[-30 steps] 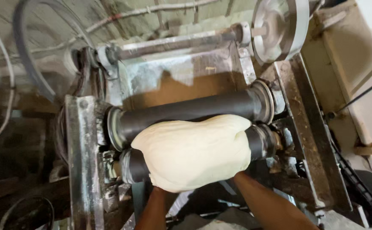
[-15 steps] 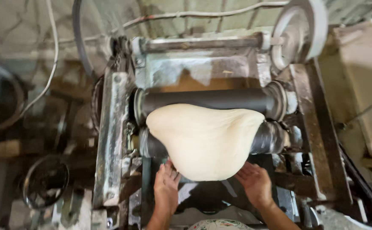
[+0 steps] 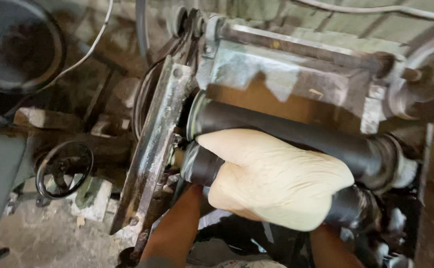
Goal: The person feeds a piece of dough through the rollers of a mechanical sheeter by hand, catching it on the other side and repeating the process several times.
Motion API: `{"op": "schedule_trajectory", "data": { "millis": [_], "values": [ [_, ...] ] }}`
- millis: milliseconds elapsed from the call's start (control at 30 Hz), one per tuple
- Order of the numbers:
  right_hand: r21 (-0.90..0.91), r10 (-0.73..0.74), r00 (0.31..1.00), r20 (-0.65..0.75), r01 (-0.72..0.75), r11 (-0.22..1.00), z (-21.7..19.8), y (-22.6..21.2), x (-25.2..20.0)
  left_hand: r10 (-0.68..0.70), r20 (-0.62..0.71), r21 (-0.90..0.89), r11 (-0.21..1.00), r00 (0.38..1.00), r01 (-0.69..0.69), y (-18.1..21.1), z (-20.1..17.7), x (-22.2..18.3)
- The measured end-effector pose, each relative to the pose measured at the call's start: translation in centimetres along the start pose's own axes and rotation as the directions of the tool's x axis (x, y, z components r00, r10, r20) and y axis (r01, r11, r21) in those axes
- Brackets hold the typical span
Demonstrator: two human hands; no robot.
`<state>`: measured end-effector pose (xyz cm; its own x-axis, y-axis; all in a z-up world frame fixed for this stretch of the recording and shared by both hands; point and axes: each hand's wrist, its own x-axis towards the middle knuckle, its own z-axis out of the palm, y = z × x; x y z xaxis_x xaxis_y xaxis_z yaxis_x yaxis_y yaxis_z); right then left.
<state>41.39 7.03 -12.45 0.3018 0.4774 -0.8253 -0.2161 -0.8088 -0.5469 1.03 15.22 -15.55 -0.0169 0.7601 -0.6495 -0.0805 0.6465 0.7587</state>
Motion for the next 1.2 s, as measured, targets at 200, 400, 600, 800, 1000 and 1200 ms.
{"op": "schedule_trajectory", "data": {
  "millis": [200, 400, 600, 800, 1000, 1200],
  "values": [
    [0.016, 0.091, 0.991, 0.097, -0.093, 0.996, -0.4, 0.3, -0.3, -0.078, 0.138, -0.008, 0.997, 0.987, 0.08, -0.8, 1.3, 2.2],
    [-0.013, 0.227, 0.951, 0.209, -0.23, 0.973, -1.0, 5.1, -6.5, -0.226, 0.286, -0.007, 0.971, 0.931, 0.239, -5.4, 3.0, -3.7],
    [0.06, 0.306, 0.891, 0.334, -0.344, 0.937, -0.8, 10.5, -12.3, -0.272, 0.361, 0.087, 0.962, 0.892, 0.258, -6.4, 1.8, -9.0],
    [0.304, 0.107, 0.894, 0.436, -0.258, 0.917, -0.4, 11.8, -13.7, -0.044, 0.316, 0.137, 0.991, 0.948, 0.0, -4.8, -0.6, -11.0],
    [0.388, -0.246, 0.928, 0.281, 0.125, 0.913, -0.8, 10.8, -13.2, 0.322, 0.304, 0.116, 0.922, 0.897, -0.37, -4.7, -0.3, -12.4],
    [0.436, -0.443, 0.86, 0.254, 0.307, 0.846, -2.5, 7.2, -17.5, 0.192, 0.087, -0.086, 0.979, 0.978, -0.184, -1.5, 2.4, -15.5]
  ]
}}
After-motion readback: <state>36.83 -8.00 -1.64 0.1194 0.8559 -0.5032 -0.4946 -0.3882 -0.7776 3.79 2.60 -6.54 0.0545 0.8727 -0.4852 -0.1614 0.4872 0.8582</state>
